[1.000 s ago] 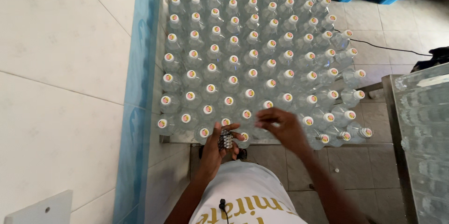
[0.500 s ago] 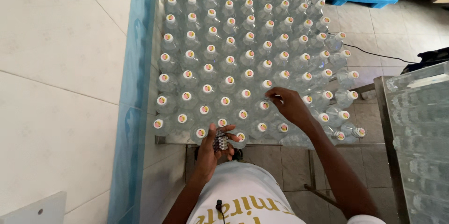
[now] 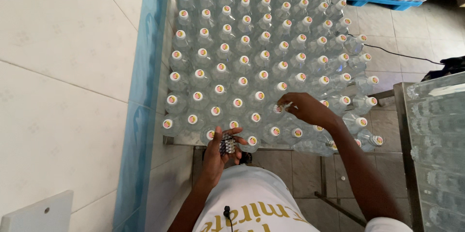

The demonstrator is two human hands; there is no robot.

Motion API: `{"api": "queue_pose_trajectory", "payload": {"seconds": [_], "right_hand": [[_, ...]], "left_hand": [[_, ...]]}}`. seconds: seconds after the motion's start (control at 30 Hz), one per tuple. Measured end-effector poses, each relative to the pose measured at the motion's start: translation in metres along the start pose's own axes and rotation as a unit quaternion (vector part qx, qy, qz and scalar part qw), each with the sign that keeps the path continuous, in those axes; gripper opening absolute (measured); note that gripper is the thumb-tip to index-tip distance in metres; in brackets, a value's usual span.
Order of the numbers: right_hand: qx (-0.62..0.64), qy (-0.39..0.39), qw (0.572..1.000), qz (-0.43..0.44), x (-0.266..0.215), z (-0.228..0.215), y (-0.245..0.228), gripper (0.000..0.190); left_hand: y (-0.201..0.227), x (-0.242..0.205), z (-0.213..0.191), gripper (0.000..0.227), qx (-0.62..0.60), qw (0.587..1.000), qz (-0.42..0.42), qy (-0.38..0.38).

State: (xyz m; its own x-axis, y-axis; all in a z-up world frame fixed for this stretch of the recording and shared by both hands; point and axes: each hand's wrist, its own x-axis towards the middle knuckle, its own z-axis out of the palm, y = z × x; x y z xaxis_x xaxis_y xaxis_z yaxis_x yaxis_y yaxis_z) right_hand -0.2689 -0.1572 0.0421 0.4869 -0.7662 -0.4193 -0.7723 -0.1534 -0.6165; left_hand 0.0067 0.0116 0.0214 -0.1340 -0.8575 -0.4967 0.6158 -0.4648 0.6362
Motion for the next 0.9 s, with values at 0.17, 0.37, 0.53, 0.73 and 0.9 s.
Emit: {"api": "queue_pose_trajectory", "payload": {"seconds": [0.17,0.37,0.53,0.73,0.9], "right_hand": [[-0.072,0.001,0.997,-0.027,-0.009,0.006,-0.007,0.017],[-0.210,0.048,0.976,-0.030,-0.008,0.027,0.005,0.012],[-0.263,0.064,0.962,-0.041,-0.004,0.038,0.016,0.021],[-0.314,0.061,0.944,-0.085,-0.004,0.048,0.018,0.026],[-0.251,0.036,0.966,-0.054,-0.004,0.048,0.016,0.032]], "left_hand": [[0.004,-0.002,0.000,0.075,0.001,1.000,0.005,-0.004],[-0.010,0.010,-0.012,0.079,-0.008,1.000,0.002,-0.016],[-0.014,0.013,-0.017,0.081,0.002,1.000,0.005,-0.025],[-0.016,0.016,-0.019,0.079,-0.009,0.999,0.005,-0.031],[-0.012,0.013,-0.018,0.078,-0.019,0.999,0.005,-0.029]]}}
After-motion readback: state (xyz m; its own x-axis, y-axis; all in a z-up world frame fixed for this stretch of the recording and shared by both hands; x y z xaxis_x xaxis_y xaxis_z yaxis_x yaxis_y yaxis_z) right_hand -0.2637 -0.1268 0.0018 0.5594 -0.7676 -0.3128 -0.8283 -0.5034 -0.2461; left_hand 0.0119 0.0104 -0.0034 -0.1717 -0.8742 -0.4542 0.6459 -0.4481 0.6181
